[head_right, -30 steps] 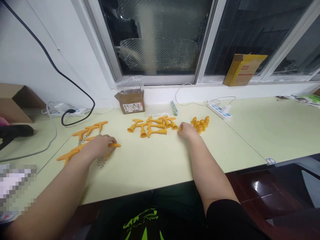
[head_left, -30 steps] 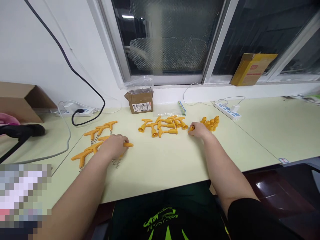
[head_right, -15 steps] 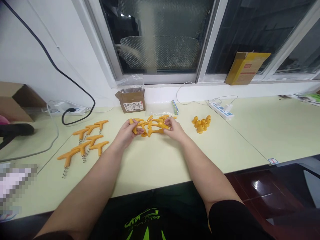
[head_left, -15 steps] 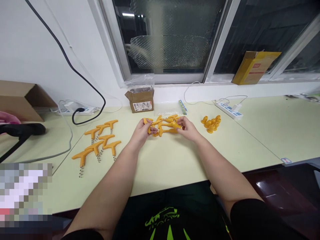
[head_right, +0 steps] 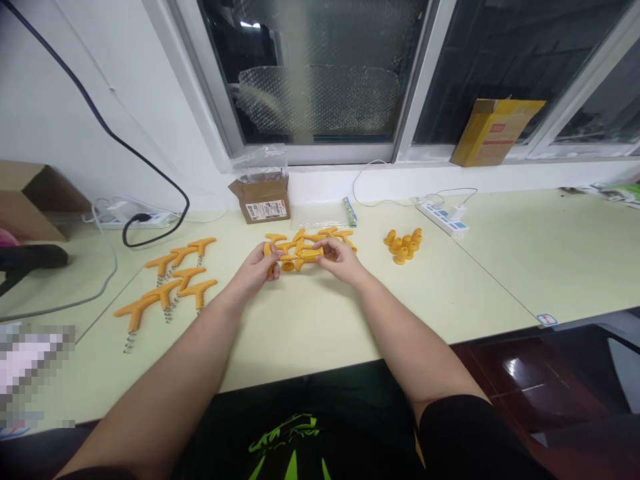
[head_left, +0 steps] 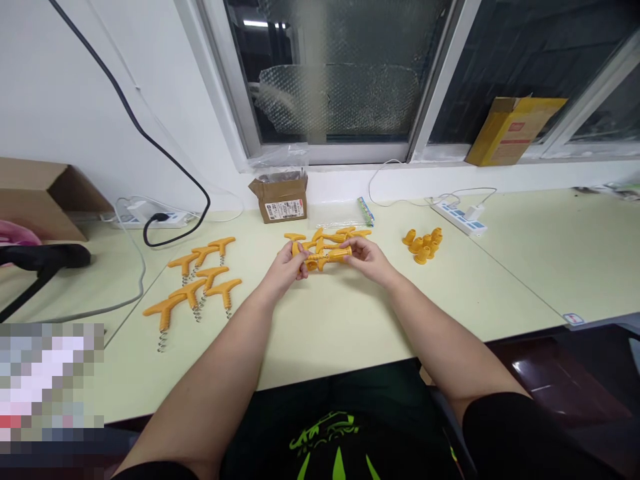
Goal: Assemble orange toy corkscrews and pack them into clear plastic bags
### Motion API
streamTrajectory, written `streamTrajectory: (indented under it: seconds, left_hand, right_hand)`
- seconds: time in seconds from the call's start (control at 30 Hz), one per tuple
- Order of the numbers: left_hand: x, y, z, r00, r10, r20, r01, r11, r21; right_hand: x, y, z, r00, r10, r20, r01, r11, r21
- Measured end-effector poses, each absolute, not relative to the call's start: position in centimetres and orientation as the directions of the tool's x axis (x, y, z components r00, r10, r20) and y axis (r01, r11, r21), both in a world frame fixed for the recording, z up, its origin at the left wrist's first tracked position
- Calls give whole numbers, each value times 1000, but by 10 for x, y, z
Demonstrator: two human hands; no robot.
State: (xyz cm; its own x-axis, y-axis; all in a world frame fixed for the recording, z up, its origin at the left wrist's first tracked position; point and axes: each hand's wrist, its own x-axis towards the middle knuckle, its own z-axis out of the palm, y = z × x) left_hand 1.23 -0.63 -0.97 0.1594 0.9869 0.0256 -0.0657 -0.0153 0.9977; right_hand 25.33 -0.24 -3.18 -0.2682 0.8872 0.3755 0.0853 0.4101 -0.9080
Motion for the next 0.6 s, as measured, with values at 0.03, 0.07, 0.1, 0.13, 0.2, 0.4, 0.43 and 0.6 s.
streamTrajectory:
  seconds: [0.03, 0.07, 0.1, 0.13, 0.2, 0.4, 0.43, 0.6]
  left_hand:
    - [13, -8, -8, 168, 985, 22, -74, -9, 997]
    - [14, -10, -6, 177, 984, 9, -99, 9, 995]
    - [15, -12, -3, 189, 982, -21, -139, 48, 989]
    - [14, -13, -1, 203, 977, -66, -191, 106, 976]
    - [14, -14, 4, 242, 953, -183, -298, 253, 920]
    - [18, -16, 5, 294, 897, -330, -355, 423, 833]
    - [20, -17, 3, 284, 903, -321, -321, 406, 856]
    - [27, -25, -3, 210, 977, 23, -177, 15, 984]
  right_hand:
    - [252, -3, -33, -290, 883, 368, 69, 403, -913]
    - [250, -4, -33, -300, 881, 366, 54, 399, -915]
    - [249, -4, -33, -300, 880, 369, 39, 398, -917]
    - [248, -5, -33, -294, 879, 376, 26, 401, -916]
    - [248, -6, -30, -277, 872, 404, 14, 424, -906]
    - [250, -14, -19, -296, 787, 542, 133, 596, -792]
    - [249, -15, -18, -299, 785, 543, 151, 601, -785]
    - [244, -16, -20, -304, 871, 385, 40, 415, -909]
